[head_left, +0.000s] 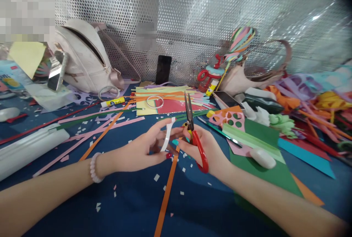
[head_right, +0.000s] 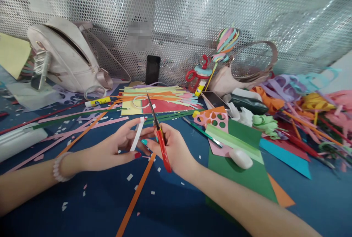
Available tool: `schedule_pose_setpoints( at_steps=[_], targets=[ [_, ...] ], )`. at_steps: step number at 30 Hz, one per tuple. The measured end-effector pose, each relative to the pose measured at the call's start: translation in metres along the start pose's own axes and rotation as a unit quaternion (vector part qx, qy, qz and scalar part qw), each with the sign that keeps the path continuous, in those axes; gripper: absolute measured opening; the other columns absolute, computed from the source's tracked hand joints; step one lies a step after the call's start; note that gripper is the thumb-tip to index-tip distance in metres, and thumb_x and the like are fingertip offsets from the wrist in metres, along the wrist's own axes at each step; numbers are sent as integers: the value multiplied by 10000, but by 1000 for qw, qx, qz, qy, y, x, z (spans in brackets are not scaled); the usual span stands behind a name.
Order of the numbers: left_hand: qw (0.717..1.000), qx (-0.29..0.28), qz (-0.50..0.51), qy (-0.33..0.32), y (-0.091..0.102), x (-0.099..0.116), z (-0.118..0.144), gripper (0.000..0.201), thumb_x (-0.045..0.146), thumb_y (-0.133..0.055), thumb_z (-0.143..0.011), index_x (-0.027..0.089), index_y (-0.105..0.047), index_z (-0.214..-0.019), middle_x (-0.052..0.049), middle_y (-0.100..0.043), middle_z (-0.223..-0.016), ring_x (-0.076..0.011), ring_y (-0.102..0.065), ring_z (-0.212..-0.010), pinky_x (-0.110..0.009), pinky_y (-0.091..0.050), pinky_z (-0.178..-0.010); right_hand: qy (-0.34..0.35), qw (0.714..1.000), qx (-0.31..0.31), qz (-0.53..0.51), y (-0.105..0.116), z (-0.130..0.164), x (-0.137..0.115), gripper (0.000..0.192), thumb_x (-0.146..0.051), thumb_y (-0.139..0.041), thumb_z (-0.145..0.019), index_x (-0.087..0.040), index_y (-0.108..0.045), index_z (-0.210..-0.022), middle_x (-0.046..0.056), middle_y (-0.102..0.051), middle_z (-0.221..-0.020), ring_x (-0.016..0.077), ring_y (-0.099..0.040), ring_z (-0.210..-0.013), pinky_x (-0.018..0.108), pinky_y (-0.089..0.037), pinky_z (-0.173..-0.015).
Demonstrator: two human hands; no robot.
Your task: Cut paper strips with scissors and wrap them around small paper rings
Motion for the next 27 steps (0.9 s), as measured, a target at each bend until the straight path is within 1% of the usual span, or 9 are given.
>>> schedule_pose_setpoints(
  at_steps=[4,6,8,10,12,15,20,22,27],
  targets=[
    [999,-8,-42,3,-4,-1,-1,718,128,-501,-840,327,-90,-1395,-130,-443,-1357,-155,-606,-911,-285,-491,-747,-22,999,14,-31,-1,1,-1,260,-232,-572,-636,-226,-313,-635,-59,-461,-565,101,-496,-523,231,-446,-498],
    [998,-3,-56,-1,-5,-1,-1,694,128,-481,-847,320,-90,-1387,-132,-424,-1369,-152,-601,-920,-273,-485,-738,-26,999,18,-40,-2,2,-1,261,-232,-580,-636,-224,-319,-637,-60,-465,-567,94,-482,-510,229,-451,-498],
    [998,5,-64,-4,-5,-1,-1,678,138,-478,-851,311,-98,-1385,-129,-461,-1330,-154,-604,-905,-268,-484,-723,-23,999,23,-42,-3,2,0,270,-236,-584,-637,-224,-314,-637,-52,-489,-584,96,-489,-520,236,-464,-509],
    [998,10,-68,-5,-4,-2,-1,672,147,-480,-852,298,-103,-1387,-118,-531,-1241,-155,-610,-869,-266,-486,-708,-14,999,26,-35,-3,2,0,276,-231,-577,-639,-224,-301,-630,-46,-508,-597,99,-496,-530,241,-474,-521],
    [997,10,-70,-9,-4,-2,-1,661,146,-472,-854,290,-106,-1385,-115,-553,-1203,-151,-613,-846,-265,-487,-697,-2,999,26,-23,-3,1,1,263,-216,-561,-642,-223,-298,-626,-37,-540,-627,101,-508,-544,247,-485,-537],
    [997,8,-74,-19,-3,-1,0,643,144,-454,-859,288,-106,-1379,-146,-488,-1295,-145,-610,-842,-263,-489,-689,15,1000,23,-10,-3,0,2,221,-206,-542,-645,-224,-322,-635,-19,-586,-682,120,-550,-595,265,-503,-566],
    [994,13,-111,-19,-2,-1,1,664,128,-448,-852,293,-84,-1382,-168,-412,-1377,-111,-581,-773,-256,-485,-696,27,999,19,6,-3,0,3,111,-210,-533,-668,-217,-444,-735,-5,-622,-730,145,-595,-655,297,-517,-617],
    [991,20,-130,-11,-1,-1,1,684,117,-449,-846,293,-69,-1387,-162,-407,-1385,-121,-584,-808,-260,-482,-713,28,1000,13,3,-4,1,2,123,-223,-553,-684,-218,-446,-746,0,-633,-751,142,-596,-657,300,-516,-642],
    [987,32,-159,-15,-4,-1,1,666,136,-445,-851,291,-102,-1400,-133,-424,-1376,-184,-569,-1037,-294,-479,-810,4,1000,3,-3,-7,2,1,183,-298,-614,-692,-219,-456,-743,12,-649,-764,151,-599,-671,293,-508,-645]
  ],
)
Point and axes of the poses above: each hand's wrist, its own z-axis away from the middle knuckle, its own y-axis out of the back of the hand, x = y × z, the point moved 6 cm from there along -z, towards the middle knuckle
